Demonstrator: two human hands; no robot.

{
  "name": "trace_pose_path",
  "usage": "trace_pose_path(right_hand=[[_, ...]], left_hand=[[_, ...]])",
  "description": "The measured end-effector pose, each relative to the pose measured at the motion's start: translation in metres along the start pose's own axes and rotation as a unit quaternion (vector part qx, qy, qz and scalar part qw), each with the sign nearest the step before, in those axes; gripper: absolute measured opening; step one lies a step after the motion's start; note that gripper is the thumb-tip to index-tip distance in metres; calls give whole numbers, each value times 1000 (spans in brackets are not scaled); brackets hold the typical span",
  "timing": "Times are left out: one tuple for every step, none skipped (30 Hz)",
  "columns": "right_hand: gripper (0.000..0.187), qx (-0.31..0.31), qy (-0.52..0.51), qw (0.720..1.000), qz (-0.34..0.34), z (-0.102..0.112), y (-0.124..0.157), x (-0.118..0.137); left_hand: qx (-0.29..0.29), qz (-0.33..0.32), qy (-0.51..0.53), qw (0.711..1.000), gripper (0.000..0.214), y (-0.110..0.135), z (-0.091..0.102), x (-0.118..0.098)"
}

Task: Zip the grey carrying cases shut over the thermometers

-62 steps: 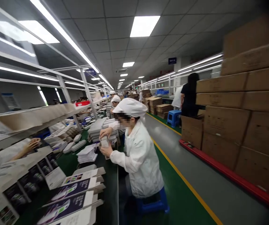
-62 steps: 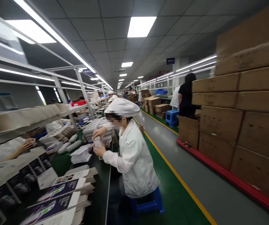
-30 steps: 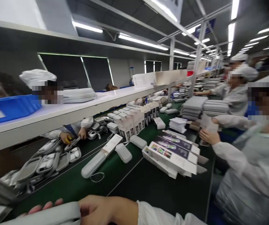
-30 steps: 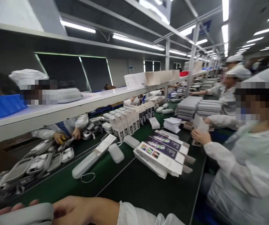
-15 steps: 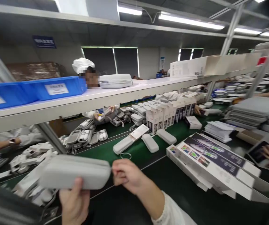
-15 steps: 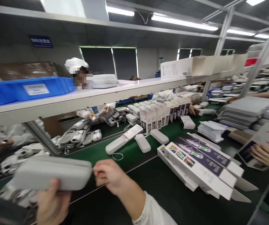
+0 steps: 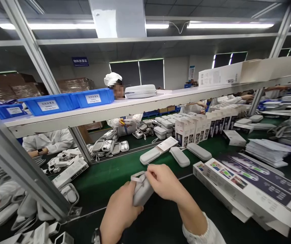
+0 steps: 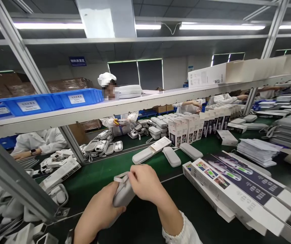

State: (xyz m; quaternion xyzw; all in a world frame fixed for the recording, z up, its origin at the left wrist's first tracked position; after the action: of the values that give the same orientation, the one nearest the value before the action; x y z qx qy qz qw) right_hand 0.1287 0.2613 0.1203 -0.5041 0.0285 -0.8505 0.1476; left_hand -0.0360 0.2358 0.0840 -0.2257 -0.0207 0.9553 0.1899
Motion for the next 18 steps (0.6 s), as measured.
trace_pose_path(right_hand=[[33, -3, 64, 998, 25, -3, 3, 5], [32, 0, 100, 994, 44, -5, 4, 9], [32, 9, 106, 993, 59, -7, 5, 12], [32, 19, 92, 993, 68, -8, 4, 13], [32, 27, 68, 995, 72, -8, 2, 12], [33, 34, 46, 996, 74, -7, 0, 12], [33, 41, 30, 996, 75, -8, -2, 10], [33, 49, 18, 996, 75, -9, -4, 9], [33, 55, 7, 996, 73, -10, -6, 8], [34, 55, -8, 996, 68, -11, -7, 6], [34, 47, -24, 997, 63, -11, -8, 4], [35, 35, -41, 997, 58, -11, -10, 2], [36, 19, -58, 997, 52, -10, -11, 0], [36, 3, -71, 996, 46, -9, -13, -3], [37, -12, -80, 996, 40, -7, -15, -6], [37, -23, -85, 995, 35, -6, -17, -8], [38, -32, -87, 995, 31, -5, -18, -10], [39, -40, -83, 995, 27, -4, -18, -11]], left_hand=[[21, 6, -18, 1000, 39, 1, -1, -1], [39, 8, -21, 999, 41, 1, -1, -1], [49, 5, -11, 999, 43, 2, 0, -1], [51, 0, 4, 999, 44, 3, 3, -1], [48, -7, 17, 999, 46, 3, 7, -2], [44, -13, 22, 999, 49, 4, 11, -2], [42, -16, 21, 999, 55, 5, 14, -2], [44, -14, 19, 999, 66, 6, 16, -1], [46, -8, 23, 999, 82, 7, 16, 0], [45, -5, 39, 998, 99, 7, 17, 2], [34, -7, 63, 997, 116, 7, 17, 2], [16, -16, 92, 996, 128, 5, 18, 3], [-9, -30, 120, 992, 135, 4, 20, 3], [-34, -46, 143, 988, 137, 2, 23, 4], [-57, -61, 158, 984, 136, 0, 25, 5], [-73, -75, 164, 981, 133, -1, 26, 6], [-82, -87, 164, 979, 128, -3, 26, 6], [-87, -98, 159, 978, 123, -5, 26, 6]])
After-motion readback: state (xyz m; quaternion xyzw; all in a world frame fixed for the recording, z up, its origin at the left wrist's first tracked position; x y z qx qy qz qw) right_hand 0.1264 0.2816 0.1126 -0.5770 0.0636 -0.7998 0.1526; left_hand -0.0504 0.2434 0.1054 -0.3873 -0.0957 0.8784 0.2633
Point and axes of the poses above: each hand's wrist, its own y-axis away from the middle knuckle, its own z-axis out of the back of the hand, x = y × z, the point moved 7 cm from there along -y, towards the middle knuckle, and after that the axes turned 11 degrees about -z, right-handed, at the moved point
